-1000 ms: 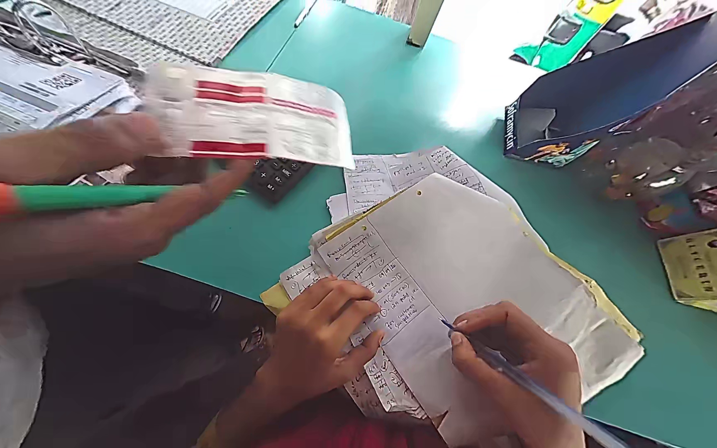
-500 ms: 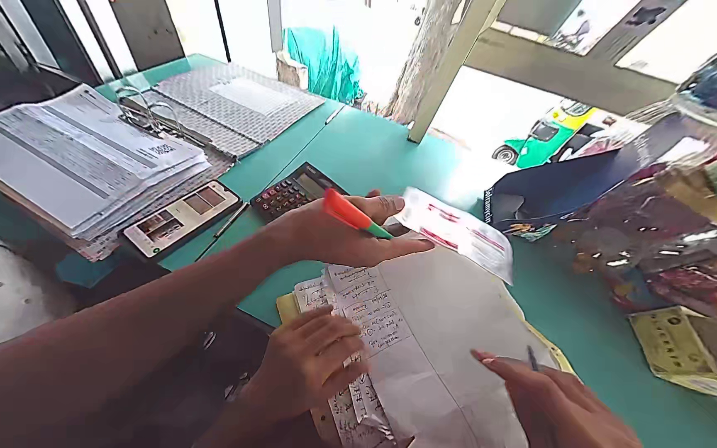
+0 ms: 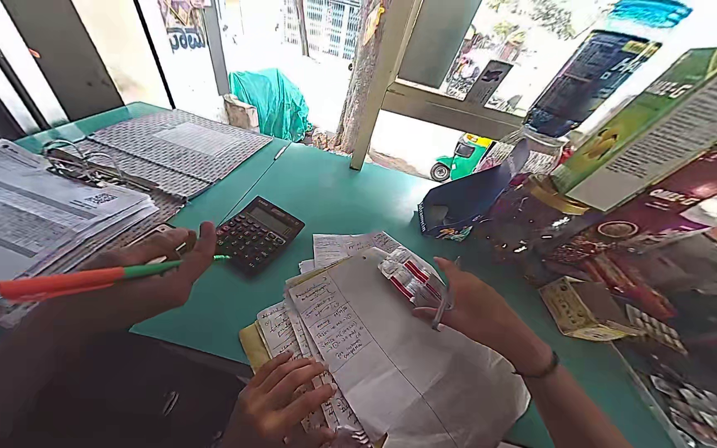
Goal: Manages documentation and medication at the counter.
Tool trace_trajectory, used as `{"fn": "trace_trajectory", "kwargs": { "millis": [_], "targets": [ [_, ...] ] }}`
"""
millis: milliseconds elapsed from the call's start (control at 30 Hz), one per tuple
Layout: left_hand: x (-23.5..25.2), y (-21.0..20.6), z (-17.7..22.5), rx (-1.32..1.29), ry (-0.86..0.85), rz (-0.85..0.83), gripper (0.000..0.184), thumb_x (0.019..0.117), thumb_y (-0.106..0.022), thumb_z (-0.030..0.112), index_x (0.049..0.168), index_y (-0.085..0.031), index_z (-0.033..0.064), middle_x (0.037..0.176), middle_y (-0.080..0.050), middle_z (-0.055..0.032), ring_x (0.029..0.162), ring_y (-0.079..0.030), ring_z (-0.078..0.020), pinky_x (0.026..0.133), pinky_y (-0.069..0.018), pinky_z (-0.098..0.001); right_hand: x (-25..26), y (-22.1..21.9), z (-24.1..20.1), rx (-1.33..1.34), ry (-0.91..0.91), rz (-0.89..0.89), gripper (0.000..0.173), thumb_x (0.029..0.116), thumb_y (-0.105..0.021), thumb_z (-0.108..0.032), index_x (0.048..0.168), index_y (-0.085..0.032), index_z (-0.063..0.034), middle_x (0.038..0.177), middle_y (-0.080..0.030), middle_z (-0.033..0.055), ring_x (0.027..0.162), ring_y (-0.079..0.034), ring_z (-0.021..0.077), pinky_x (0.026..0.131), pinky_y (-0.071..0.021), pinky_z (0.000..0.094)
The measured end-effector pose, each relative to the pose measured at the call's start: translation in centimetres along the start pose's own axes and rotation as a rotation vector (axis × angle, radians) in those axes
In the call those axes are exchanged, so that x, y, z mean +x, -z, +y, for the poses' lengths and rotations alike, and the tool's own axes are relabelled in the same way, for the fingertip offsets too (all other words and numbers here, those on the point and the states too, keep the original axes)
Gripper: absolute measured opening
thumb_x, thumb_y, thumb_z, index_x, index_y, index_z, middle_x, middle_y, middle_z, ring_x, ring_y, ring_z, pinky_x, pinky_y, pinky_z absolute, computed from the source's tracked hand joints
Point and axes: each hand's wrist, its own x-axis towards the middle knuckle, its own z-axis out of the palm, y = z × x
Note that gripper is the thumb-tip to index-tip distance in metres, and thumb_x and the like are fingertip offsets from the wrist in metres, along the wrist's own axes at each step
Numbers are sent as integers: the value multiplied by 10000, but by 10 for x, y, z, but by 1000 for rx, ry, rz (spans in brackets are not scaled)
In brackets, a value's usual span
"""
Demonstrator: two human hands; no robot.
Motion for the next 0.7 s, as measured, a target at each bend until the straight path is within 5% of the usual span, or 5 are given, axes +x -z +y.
{"fn": "trace_trajectory", "kwargs": {
  "millis": [100, 300, 467, 600, 700],
  "targets": [
    [-4, 4, 6, -8, -36, 27, 338, 1013, -547, 529, 1176, -703, 278, 1299, -669, 25, 1339, -529, -93, 1186, -332, -328, 7, -5, -4, 0, -79, -83, 927, 823, -827, -416, 1509, -405, 44, 1274, -633, 280, 1132, -640, 451, 935, -501, 616],
    [-12, 7, 13, 27, -47, 26, 321, 1029, -517, 517, 1119, -738, 303, 1208, -706, 72, 1189, -588, -63, 1093, -356, -283, -32, 18, 0, 12, 90, 503, 836, 784, -772, -440, 1420, -510, 34, 1195, -657, 302, 1036, -667, 468, 826, -524, 633],
    [-6, 13, -3, 113, 106, -11, 506, 1064, -340, 574, 1126, -737, 267, 1265, -717, 55, 1311, -567, -72, 1181, -330, -350, -74, 20, -25, 3, 169, 710, 785, 794, -768, -464, 1347, -550, 49, 1255, -650, 285, 1129, -646, 356, 928, -521, 446],
    [11, 18, -12, 64, 147, 59, 456, 1057, -426, 541, 1054, -740, 210, 1233, -730, 16, 1302, -581, -107, 1172, -345, -364, -88, -1, -41, 74, 262, 755, 714, 801, -810, -452, 1329, -537, -55, 1325, -657, 166, 1243, -590, 188, 1026, -445, 265],
    [32, 19, 3, -374, 214, 149, 406, 1042, -524, 477, 1256, -669, 163, 1325, -675, 25, 1273, -598, -70, 1070, -499, -255, -92, -13, -56, 186, 311, 719, 717, 803, -824, -479, 1338, -501, -126, 1350, -652, 78, 1292, -559, 105, 1061, -426, 236]
  ]
}}
